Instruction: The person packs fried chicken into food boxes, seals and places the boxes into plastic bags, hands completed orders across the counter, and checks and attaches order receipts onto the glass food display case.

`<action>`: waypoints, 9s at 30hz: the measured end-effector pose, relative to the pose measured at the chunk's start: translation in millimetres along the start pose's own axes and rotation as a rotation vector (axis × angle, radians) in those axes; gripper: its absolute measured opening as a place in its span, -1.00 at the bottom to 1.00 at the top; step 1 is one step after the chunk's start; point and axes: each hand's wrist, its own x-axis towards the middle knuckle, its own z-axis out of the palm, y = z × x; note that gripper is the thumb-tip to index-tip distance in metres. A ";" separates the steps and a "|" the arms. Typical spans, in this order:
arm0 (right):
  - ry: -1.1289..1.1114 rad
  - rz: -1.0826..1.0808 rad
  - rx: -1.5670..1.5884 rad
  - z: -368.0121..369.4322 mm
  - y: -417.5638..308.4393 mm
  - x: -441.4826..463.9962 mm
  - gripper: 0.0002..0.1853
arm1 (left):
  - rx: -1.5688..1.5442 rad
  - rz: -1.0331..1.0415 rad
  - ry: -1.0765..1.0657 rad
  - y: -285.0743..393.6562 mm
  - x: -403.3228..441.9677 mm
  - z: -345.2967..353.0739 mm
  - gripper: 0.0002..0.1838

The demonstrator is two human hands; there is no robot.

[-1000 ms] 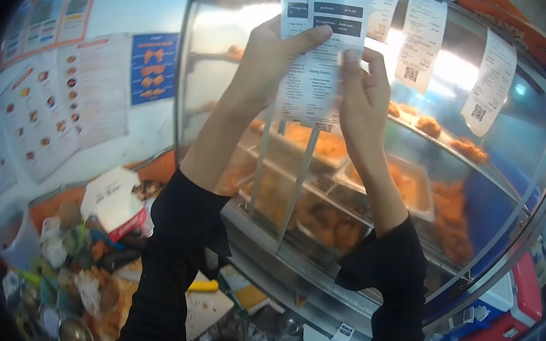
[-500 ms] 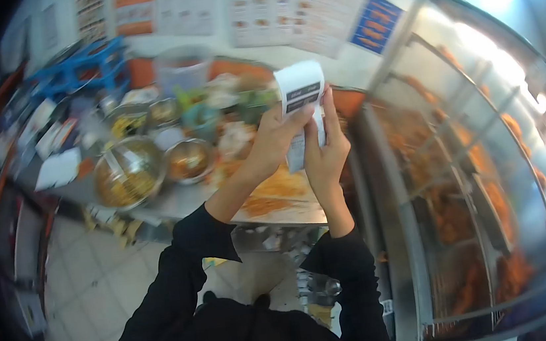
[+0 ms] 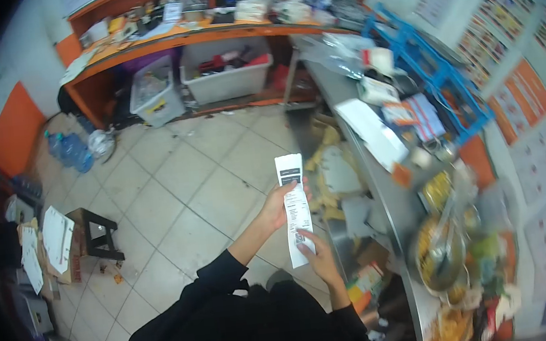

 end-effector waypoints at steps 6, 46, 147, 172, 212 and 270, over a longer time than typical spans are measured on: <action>-0.362 0.510 0.218 44.9 84.0 138.0 -0.74 | 0.126 0.229 0.191 169.0 79.6 -109.6 -0.75; -0.543 -0.216 -0.651 634.9 69.7 1004.0 -0.47 | -0.307 0.759 0.388 789.5 423.7 -376.2 -0.62; 2.061 0.157 -0.719 -230.3 -146.0 -410.4 -0.69 | 0.235 -1.239 -1.450 -490.0 -250.3 275.4 -0.55; 1.754 0.490 -0.982 -542.0 -236.2 -657.1 -0.69 | -0.010 -1.163 -1.128 -821.7 -306.3 395.3 -0.65; 1.589 0.787 -0.545 -273.0 15.6 -585.3 -0.37 | 1.103 -1.357 -1.023 -666.1 -320.4 153.3 -0.71; 1.544 1.252 -0.040 -175.6 566.2 -640.9 -0.71 | 1.317 -1.594 -1.623 -654.8 -236.0 -142.1 -0.63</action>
